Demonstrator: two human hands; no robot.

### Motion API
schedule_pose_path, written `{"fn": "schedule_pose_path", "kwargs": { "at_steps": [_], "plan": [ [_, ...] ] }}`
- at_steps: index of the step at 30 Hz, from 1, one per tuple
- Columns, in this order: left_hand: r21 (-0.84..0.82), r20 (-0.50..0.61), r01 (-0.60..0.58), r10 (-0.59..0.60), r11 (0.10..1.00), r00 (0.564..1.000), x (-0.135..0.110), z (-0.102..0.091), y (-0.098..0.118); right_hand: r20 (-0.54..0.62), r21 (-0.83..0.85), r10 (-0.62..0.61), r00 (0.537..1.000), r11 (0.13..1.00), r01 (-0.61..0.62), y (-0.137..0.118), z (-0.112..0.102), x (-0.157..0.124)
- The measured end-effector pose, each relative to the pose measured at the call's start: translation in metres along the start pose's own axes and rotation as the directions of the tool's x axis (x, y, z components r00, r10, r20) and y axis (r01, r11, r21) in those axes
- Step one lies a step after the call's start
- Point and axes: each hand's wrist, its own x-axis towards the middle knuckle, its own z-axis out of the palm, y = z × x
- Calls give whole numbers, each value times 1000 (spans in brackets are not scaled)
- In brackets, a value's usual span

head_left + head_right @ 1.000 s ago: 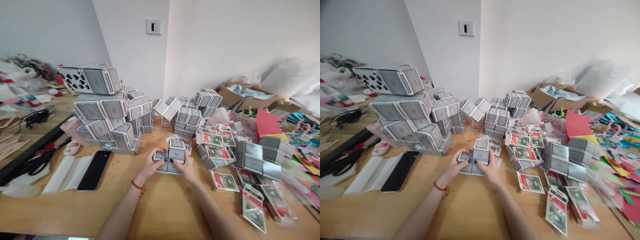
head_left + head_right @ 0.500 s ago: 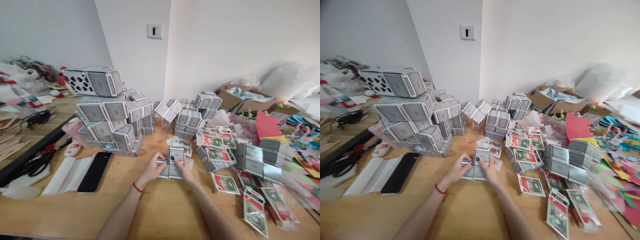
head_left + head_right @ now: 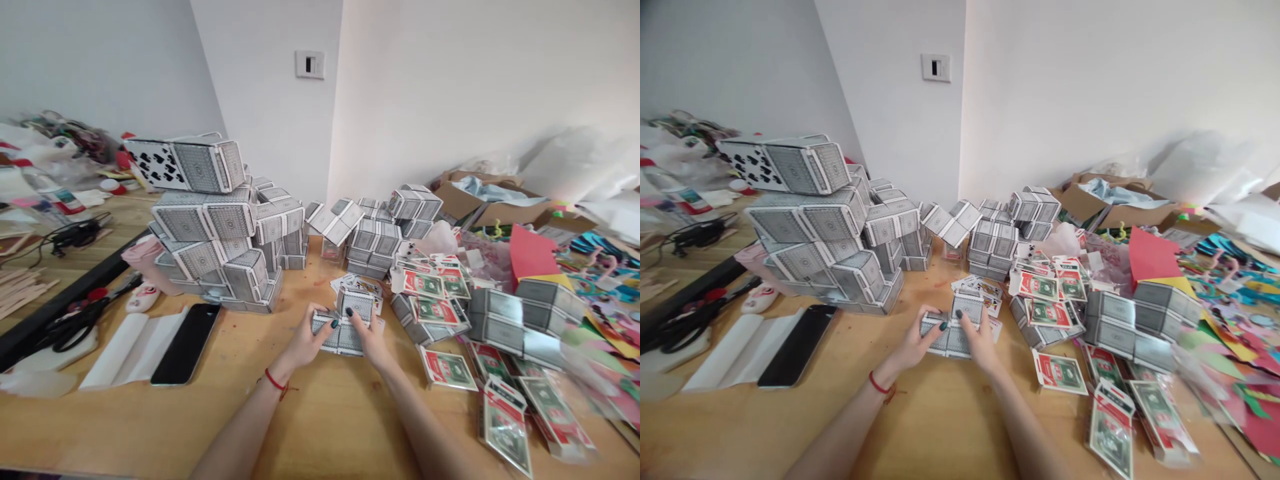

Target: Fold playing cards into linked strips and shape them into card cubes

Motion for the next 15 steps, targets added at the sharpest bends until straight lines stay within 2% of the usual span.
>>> {"fn": "schedule_pose_path", "kwargs": {
  "at_steps": [2, 5, 8, 10, 12, 15],
  "plan": [
    [19, 19, 0, 0, 1000, 1000, -1, -2, 1, -15, -9, -7, 1000, 1000, 7, 2, -1, 1],
    [5, 5, 5, -5, 1000, 1000, 0, -2, 4, 18, 56, 49, 999, 997, -50, 4, -6, 3],
    [-109, -135, -24, 9, 994, 991, 6, 0, 4, 12, 163, -30, 999, 986, 28, 0, -14, 6],
    [-204, -260, -52, -3, 978, 966, 10, -2, 3, 18, 189, -115, 993, 976, 109, -5, -18, 6],
    [-248, -317, -73, -9, 966, 948, 13, -5, 2, 53, 149, -150, 987, 979, 141, -11, -20, 6],
    [-215, -366, -121, 35, 969, 930, 11, -10, 5, 55, 21, -173, 983, 985, 172, -18, -21, 6]
  ]
}}
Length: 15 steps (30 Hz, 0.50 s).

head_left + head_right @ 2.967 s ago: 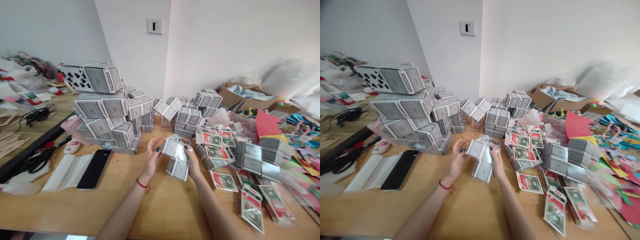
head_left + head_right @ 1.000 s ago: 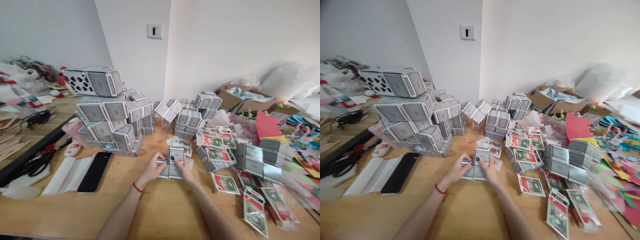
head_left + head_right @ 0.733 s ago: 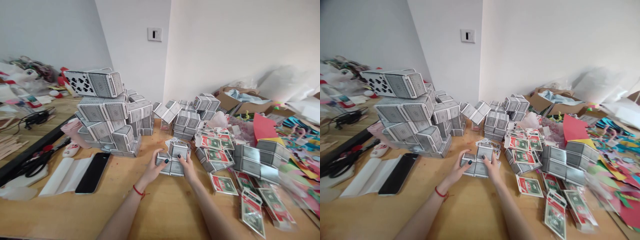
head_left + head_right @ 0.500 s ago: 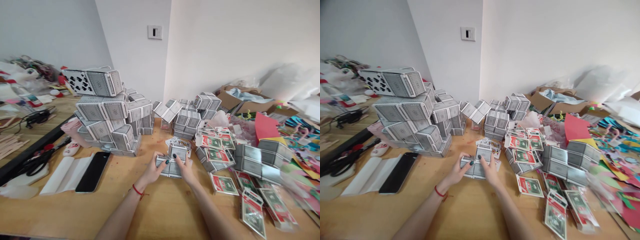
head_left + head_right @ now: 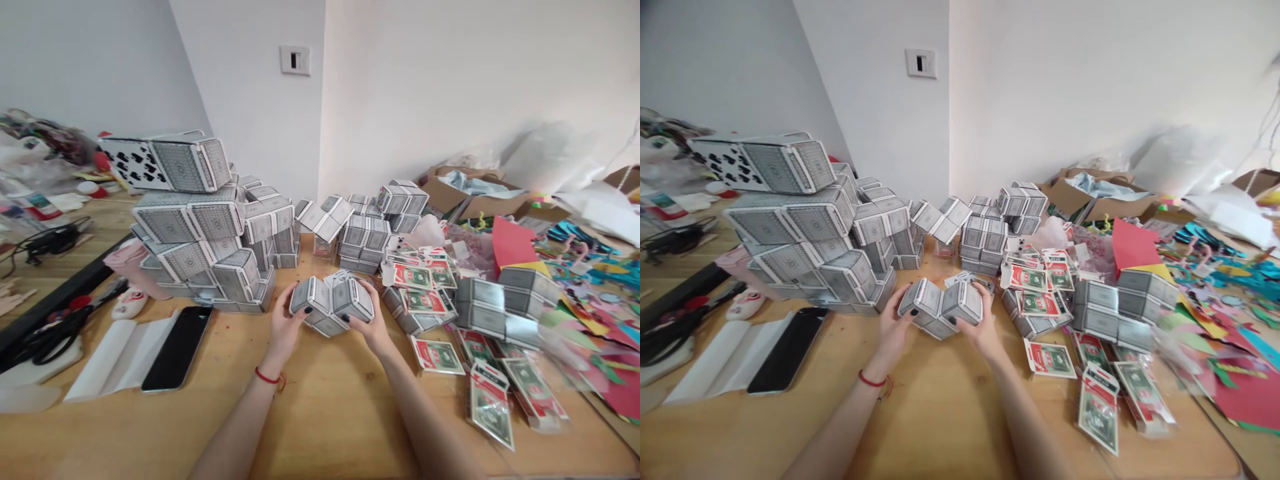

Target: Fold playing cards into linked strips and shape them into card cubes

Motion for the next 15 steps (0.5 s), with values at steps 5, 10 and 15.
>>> {"fn": "schedule_pose_path", "kwargs": {
  "at_steps": [5, 10, 15],
  "plan": [
    [71, -36, -42, 45, 997, 998, -6, 3, -1, 128, -203, 69, 989, 978, -42, 1, 9, -2],
    [153, -57, -3, 12, 988, 998, -7, 9, -13, 101, -342, 64, 993, 939, -25, 6, 23, -9],
    [215, 4, -22, 22, 976, 1000, -8, 3, -14, 104, -352, 37, 994, 936, 2, 10, 23, -10]
  ]
}}
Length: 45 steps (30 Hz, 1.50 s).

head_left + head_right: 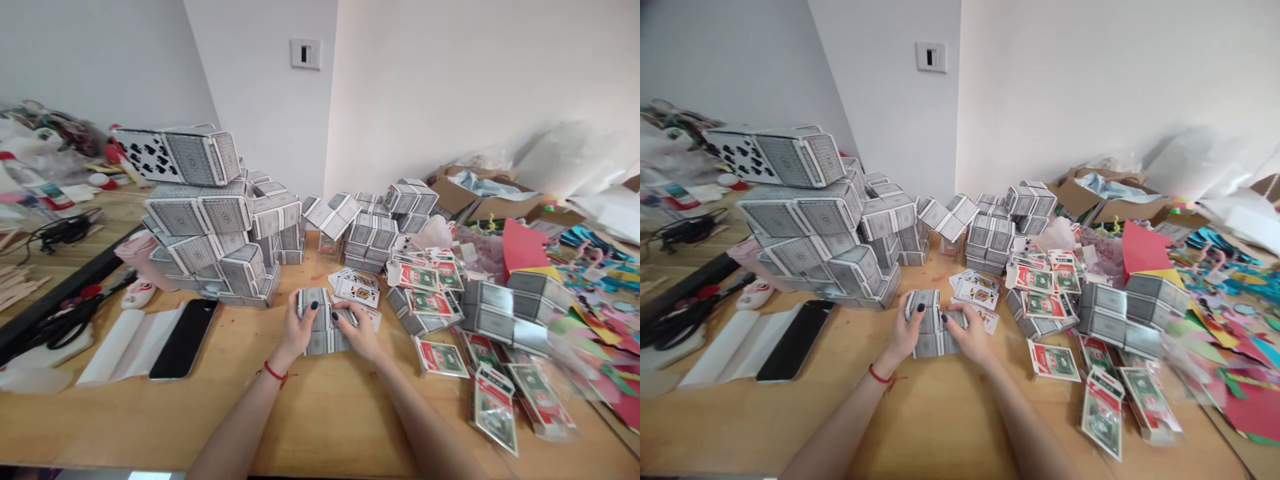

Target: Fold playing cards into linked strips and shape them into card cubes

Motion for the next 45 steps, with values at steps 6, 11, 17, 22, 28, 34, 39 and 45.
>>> {"fn": "schedule_pose_path", "kwargs": {
  "at_steps": [6, 11, 17, 22, 28, 34, 39, 45],
  "plan": [
    [-86, 123, 59, -48, 995, 991, 2, -1, -1, -99, 82, 45, 994, 996, -37, 12, -2, 8],
    [14, 168, 70, -71, 997, 983, 2, 5, -11, -44, 113, 70, 997, 992, -64, 11, -2, 7],
    [15, 205, 89, -91, 996, 975, 4, 4, -12, -58, 105, 144, 988, 985, -137, 11, 1, 5],
    [-193, 237, 95, -48, 977, 970, 4, 2, -2, -12, 207, 229, 973, 953, -222, 15, -4, 8],
    [-139, 354, 125, -69, 982, 933, -2, 5, -10, -109, 87, 235, 966, 970, -226, 10, 2, 2],
    [-173, 340, 165, -99, 971, 935, 0, 5, -7, -124, 31, 190, 974, 982, -188, 6, -1, 4],
    [-222, 252, 189, -131, 956, 959, 1, 4, -5, -23, 43, 138, 990, 990, -137, 5, -3, 2],
    [-239, 142, 180, -149, 954, 979, 3, 9, -5, -33, -84, 36, 999, 996, -39, 1, -3, -1]
  ]
}}
